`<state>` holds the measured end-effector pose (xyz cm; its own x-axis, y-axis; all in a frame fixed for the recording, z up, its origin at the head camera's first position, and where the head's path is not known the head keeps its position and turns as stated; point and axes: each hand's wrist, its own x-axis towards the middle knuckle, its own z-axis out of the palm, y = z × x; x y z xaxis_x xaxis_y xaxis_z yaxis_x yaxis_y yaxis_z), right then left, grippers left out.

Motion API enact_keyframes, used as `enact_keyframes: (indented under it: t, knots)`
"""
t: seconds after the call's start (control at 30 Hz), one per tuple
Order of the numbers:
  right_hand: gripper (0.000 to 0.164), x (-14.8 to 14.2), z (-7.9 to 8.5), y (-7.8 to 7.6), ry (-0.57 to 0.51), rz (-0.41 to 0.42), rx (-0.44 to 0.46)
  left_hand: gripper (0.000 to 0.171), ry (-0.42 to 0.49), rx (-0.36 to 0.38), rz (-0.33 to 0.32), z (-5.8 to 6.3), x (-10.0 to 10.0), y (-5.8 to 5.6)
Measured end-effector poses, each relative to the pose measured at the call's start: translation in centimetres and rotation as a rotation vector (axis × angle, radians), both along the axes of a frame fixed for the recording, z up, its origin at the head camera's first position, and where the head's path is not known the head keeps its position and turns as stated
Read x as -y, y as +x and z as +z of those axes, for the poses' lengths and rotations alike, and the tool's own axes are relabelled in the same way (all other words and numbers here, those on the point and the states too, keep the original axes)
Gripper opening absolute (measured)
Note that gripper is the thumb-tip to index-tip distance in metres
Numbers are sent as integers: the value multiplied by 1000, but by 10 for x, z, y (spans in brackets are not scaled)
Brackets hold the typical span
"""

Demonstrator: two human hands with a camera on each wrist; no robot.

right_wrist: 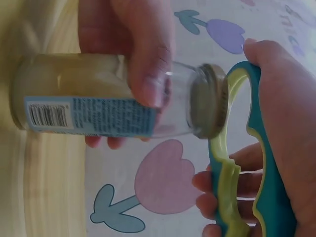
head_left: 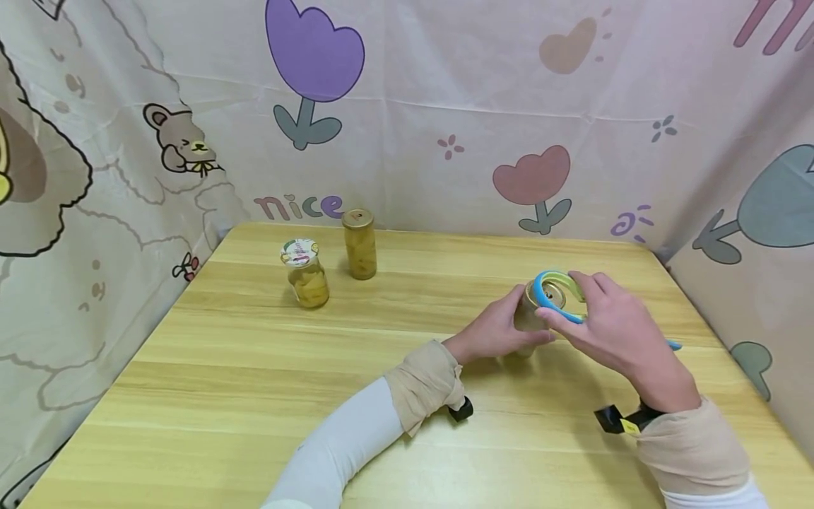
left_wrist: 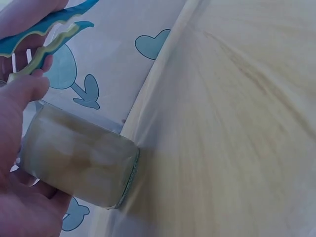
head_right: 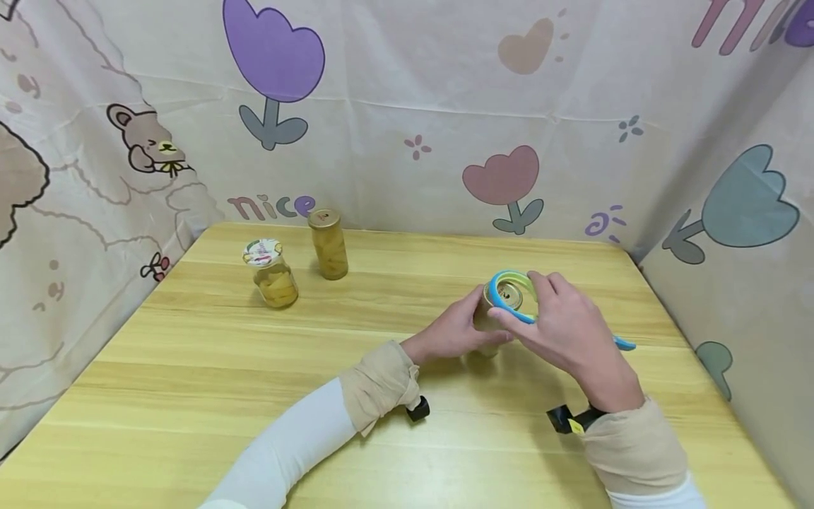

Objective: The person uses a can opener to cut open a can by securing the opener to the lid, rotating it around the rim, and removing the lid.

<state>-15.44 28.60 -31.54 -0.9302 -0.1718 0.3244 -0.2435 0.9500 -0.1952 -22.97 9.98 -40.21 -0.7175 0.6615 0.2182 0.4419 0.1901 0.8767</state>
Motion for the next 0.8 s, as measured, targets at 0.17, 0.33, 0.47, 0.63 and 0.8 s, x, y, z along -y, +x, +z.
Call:
enact_keyframes:
  t: [0.17, 0.33, 0.47, 0.63, 0.8]
  knots:
    - [75, 6, -3, 0, 36, -30, -14, 79, 10, 7, 2, 1, -1, 2]
    - [72, 9, -5, 0, 64, -34, -49, 75, 24, -2, -13, 1, -2, 3]
    - [73, 12, -6, -2, 78, -35, -61, 74, 39, 6, -12, 3, -1, 3]
    - [75, 15, -6, -3, 89, -36, -72, 74, 50, 21, -11, 4, -1, 3]
    - [75, 18, -6, -2, 111, -43, -88, 75, 72, 31, -40, 3, -1, 3]
